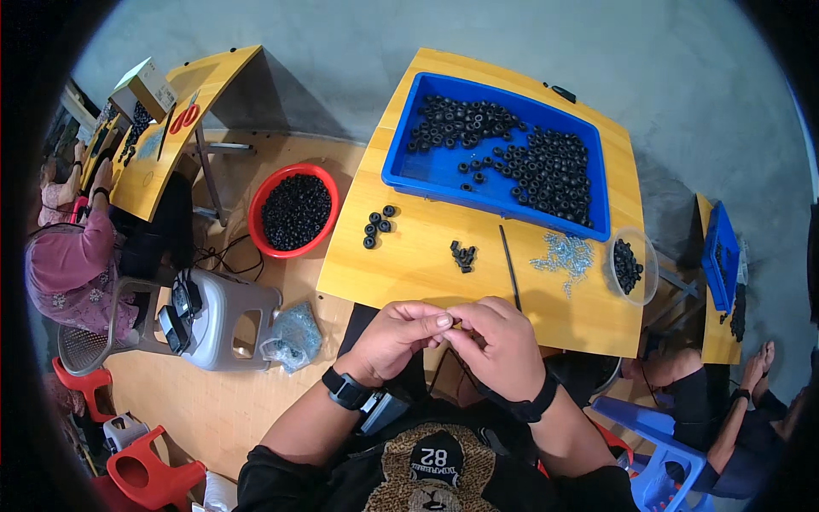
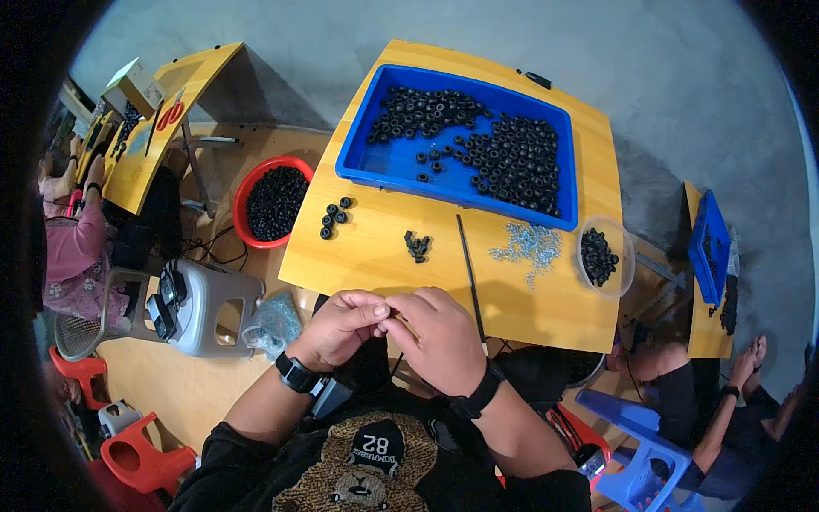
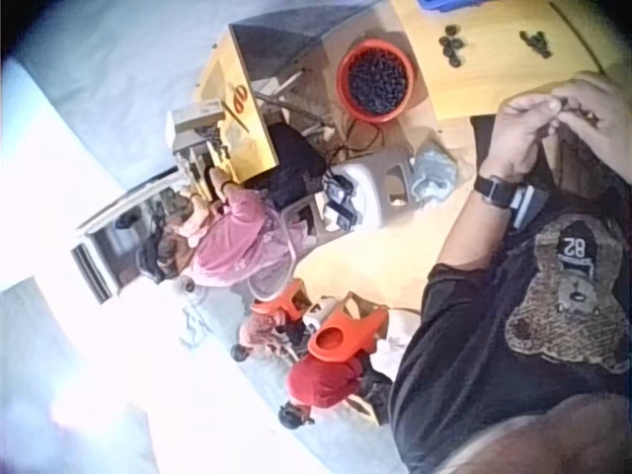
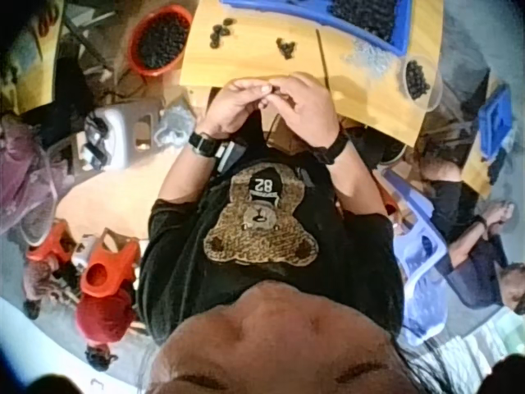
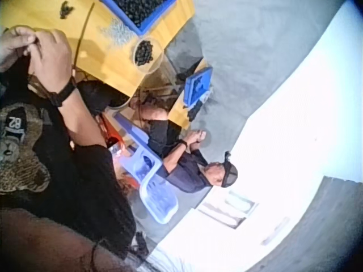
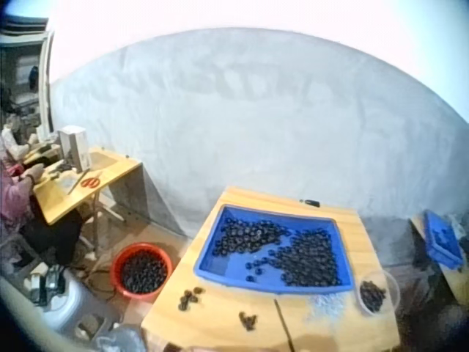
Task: The recorder is assembling small black plastic components by inserting metal pins or inserts into them while sitting at a table.
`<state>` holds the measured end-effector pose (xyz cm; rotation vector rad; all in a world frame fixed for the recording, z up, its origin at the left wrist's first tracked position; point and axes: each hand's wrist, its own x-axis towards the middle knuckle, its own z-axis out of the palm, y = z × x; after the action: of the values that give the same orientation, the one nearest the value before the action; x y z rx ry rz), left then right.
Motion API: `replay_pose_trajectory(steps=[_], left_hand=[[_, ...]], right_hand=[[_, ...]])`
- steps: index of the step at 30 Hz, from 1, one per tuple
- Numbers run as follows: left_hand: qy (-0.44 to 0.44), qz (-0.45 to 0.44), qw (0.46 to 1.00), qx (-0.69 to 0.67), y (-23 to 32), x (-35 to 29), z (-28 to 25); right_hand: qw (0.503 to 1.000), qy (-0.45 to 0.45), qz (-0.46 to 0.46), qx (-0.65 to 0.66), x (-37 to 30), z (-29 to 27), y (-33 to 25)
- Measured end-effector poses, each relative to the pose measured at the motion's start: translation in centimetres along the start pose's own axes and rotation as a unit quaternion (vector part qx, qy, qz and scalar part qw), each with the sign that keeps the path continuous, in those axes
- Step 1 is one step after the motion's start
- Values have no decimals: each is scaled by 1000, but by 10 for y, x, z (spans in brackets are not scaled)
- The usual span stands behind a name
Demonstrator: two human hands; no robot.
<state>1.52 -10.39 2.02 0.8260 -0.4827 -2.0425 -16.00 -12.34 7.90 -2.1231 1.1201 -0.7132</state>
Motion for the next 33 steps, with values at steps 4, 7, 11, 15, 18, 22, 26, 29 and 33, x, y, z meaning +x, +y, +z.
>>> replay_pose_trajectory(steps=[4,7,11,15,18,22,26,29,33], left_hand=[[1,-14,1000,7,-6,-3,2],[13,-8,999,31,-4,-6,3],[57,26,998,14,8,-5,2],[71,55,996,6,17,15,-9],[43,74,996,-21,20,24,-17],[47,70,995,-57,21,27,-32],[-35,74,986,-147,21,32,-49],[-80,86,976,-186,21,37,-54],[-113,98,973,-177,23,42,-55]], right_hand=[[1000,-5,24,15,-10,-1,0],[996,-22,24,79,-7,-8,-2],[1000,-14,13,-15,17,-51,21],[992,-45,18,-114,80,-99,55],[984,-114,52,-124,135,-99,70],[948,-201,153,-193,200,-66,83],[928,-239,227,-172,224,-47,84],[931,-237,222,-169,231,-39,92],[926,-265,170,-209,238,-38,110]])
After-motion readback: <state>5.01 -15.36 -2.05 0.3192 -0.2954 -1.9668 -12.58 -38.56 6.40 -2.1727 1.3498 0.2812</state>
